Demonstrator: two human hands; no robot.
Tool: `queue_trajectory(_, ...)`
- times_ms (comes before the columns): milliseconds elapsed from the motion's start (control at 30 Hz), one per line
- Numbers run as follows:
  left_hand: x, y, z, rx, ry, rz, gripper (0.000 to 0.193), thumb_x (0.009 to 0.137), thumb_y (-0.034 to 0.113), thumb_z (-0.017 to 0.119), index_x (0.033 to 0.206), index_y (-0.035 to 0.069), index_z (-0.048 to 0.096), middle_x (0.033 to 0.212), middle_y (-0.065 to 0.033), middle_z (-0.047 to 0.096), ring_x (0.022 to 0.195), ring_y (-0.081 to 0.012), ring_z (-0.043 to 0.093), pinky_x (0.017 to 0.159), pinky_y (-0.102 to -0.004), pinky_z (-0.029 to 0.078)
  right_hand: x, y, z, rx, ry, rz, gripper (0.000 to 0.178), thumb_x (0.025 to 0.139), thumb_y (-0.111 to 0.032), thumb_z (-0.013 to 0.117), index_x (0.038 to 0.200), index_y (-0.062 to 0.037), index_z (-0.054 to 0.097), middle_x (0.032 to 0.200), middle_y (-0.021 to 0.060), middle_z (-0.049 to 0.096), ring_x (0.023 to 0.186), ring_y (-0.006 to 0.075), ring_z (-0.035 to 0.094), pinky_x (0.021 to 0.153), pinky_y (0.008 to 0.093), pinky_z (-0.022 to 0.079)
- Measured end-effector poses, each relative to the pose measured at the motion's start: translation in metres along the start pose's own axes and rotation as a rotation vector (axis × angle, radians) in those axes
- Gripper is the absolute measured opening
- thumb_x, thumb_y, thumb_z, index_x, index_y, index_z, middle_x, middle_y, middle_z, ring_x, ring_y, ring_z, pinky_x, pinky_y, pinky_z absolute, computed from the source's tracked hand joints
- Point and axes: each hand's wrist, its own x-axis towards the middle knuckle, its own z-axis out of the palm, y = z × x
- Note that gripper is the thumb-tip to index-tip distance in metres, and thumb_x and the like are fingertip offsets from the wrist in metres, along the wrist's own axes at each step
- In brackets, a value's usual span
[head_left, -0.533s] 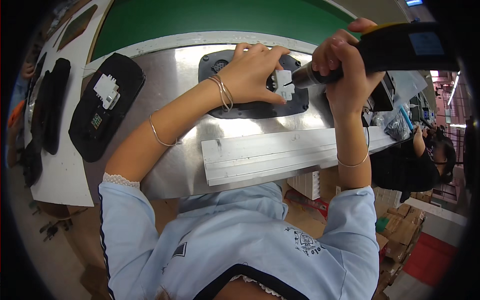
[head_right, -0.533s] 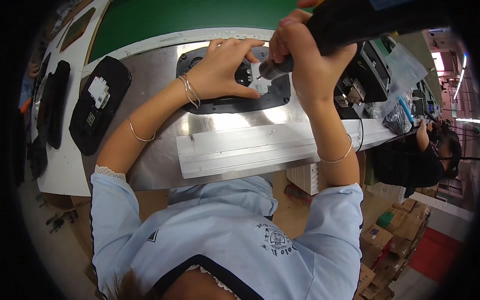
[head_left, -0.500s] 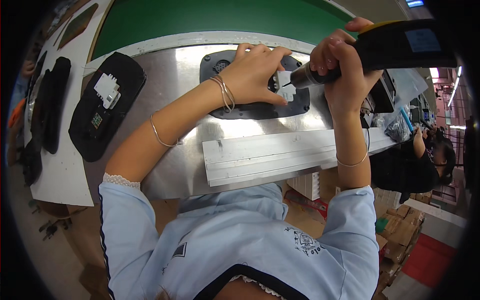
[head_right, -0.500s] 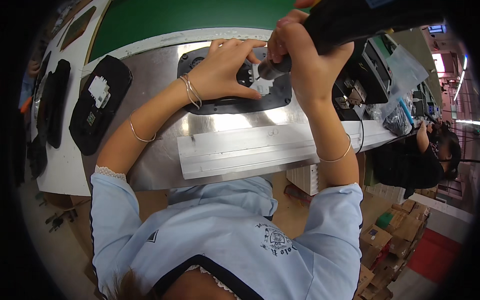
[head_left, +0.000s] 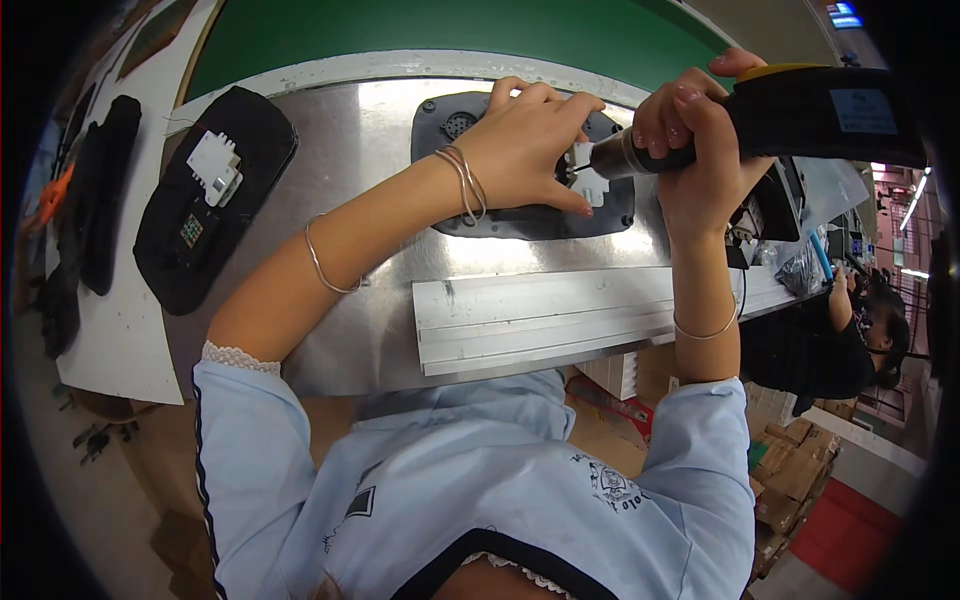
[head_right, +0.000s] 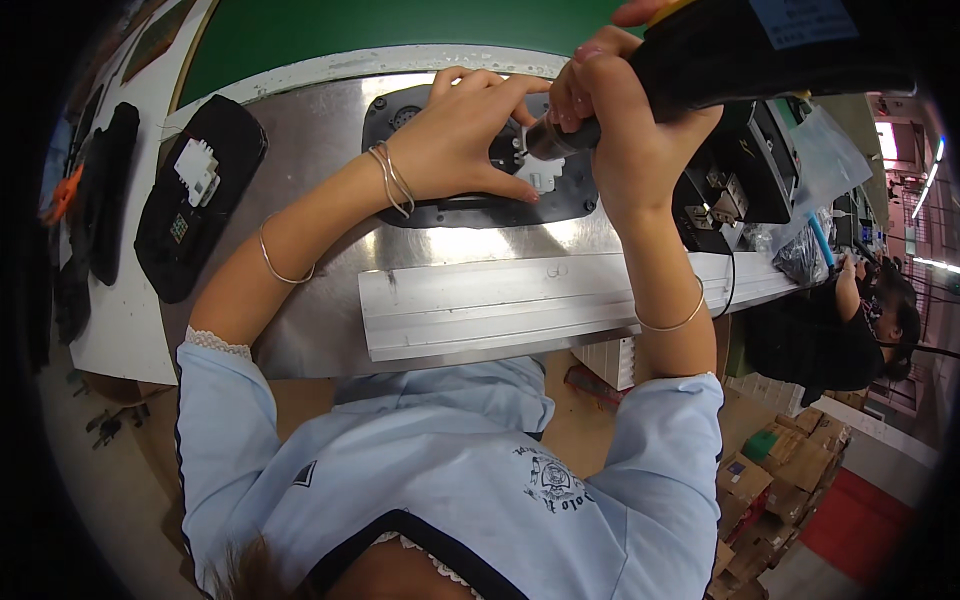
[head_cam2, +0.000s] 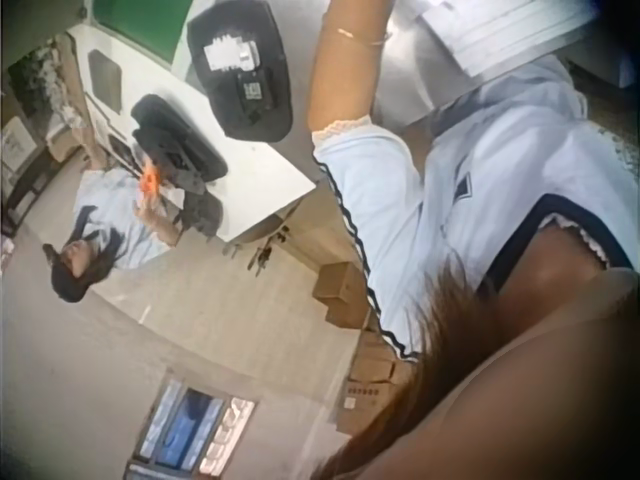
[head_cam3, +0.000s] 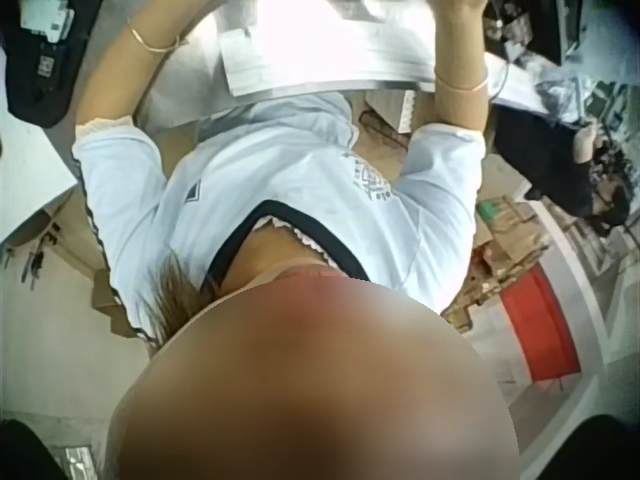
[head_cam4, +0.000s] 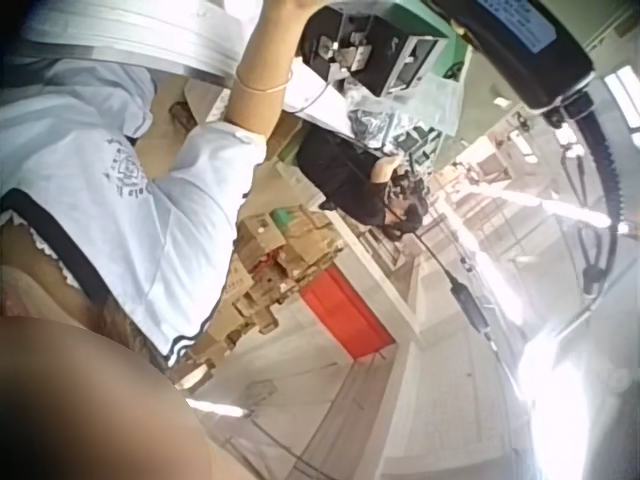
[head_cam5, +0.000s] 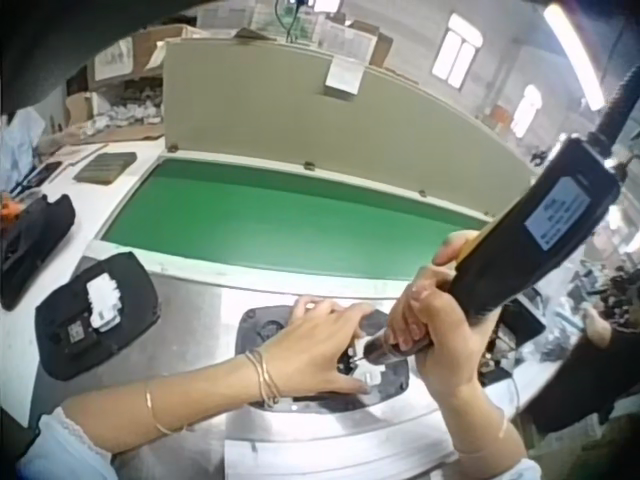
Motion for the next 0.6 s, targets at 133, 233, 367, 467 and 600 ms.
queue_trajectory(133, -0.0010, 0.0011, 0.0001, -0.002, 0.003, 0.004, 0.092, 0.060, 0.046, 0.086, 0.134, 0.010, 0.045, 0.102, -0.0033, 0.064, 0.110, -0.0236, 0.054, 0.106, -0.0440, 0.023, -0.0031, -0.0031, 0.0043, -0.012, 0.013, -0.008, 0.027, 0.081, 0.001, 0.052, 0.107, -0.0034, 0.045, 0.058, 0.0040, 0.041, 0.043, 0.0142, 0.045, 0.044, 0.0301, 0.041)
queue_trajectory(233, -0.0025, 0.0018, 0.0002, 0.005, -0.002, 0.001, 0.092, 0.060, 0.046, 0.086, 0.134, 0.010, 0.045, 0.102, -0.0032, 0.064, 0.110, -0.0237, 0.054, 0.106, -0.0442, 0.023, -0.0038, -0.0018, 0.0019, 0.016, -0.019, -0.005, 0.027, 0.081, 0.001, 0.052, 0.107, -0.0034, 0.045, 0.057, 0.0042, 0.041, 0.043, 0.0143, 0.045, 0.044, 0.0300, 0.041)
queue_trajectory(367, -0.0028, 0.0021, -0.0001, 0.012, -0.006, -0.002, 0.092, 0.060, 0.048, 0.085, 0.133, 0.010, 0.045, 0.102, -0.0037, 0.064, 0.110, -0.0238, 0.054, 0.106, -0.0447, 0.022, -0.0031, 0.0012, 0.0004, 0.010, -0.020, -0.015, 0.027, 0.081, 0.001, 0.053, 0.106, -0.0035, 0.045, 0.058, 0.0041, 0.041, 0.042, 0.0141, 0.045, 0.044, 0.0301, 0.041)
queue_trajectory(467, -0.0026, 0.0011, -0.0002, 0.014, -0.007, -0.003, 0.092, 0.060, 0.048, 0.085, 0.133, 0.010, 0.045, 0.102, -0.0038, 0.064, 0.110, -0.0239, 0.054, 0.106, -0.0448, 0.022, -0.0030, 0.0022, 0.0035, 0.010, -0.019, -0.013, 0.026, 0.082, 0.001, 0.053, 0.106, -0.0039, 0.045, 0.058, 0.0043, 0.041, 0.043, 0.0142, 0.045, 0.045, 0.0301, 0.041)
queue_trajectory(600, -0.0013, -0.0019, -0.0014, 0.023, -0.016, -0.007, 0.091, 0.061, 0.048, 0.085, 0.133, 0.009, 0.044, 0.101, -0.0043, 0.064, 0.111, -0.0244, 0.053, 0.106, -0.0450, 0.022, 0.0007, 0.0061, 0.0043, 0.021, 0.000, 0.023, 0.024, 0.083, 0.002, 0.053, 0.105, -0.0041, 0.045, 0.060, 0.0050, 0.043, 0.045, 0.0143, 0.046, 0.046, 0.0298, 0.041)
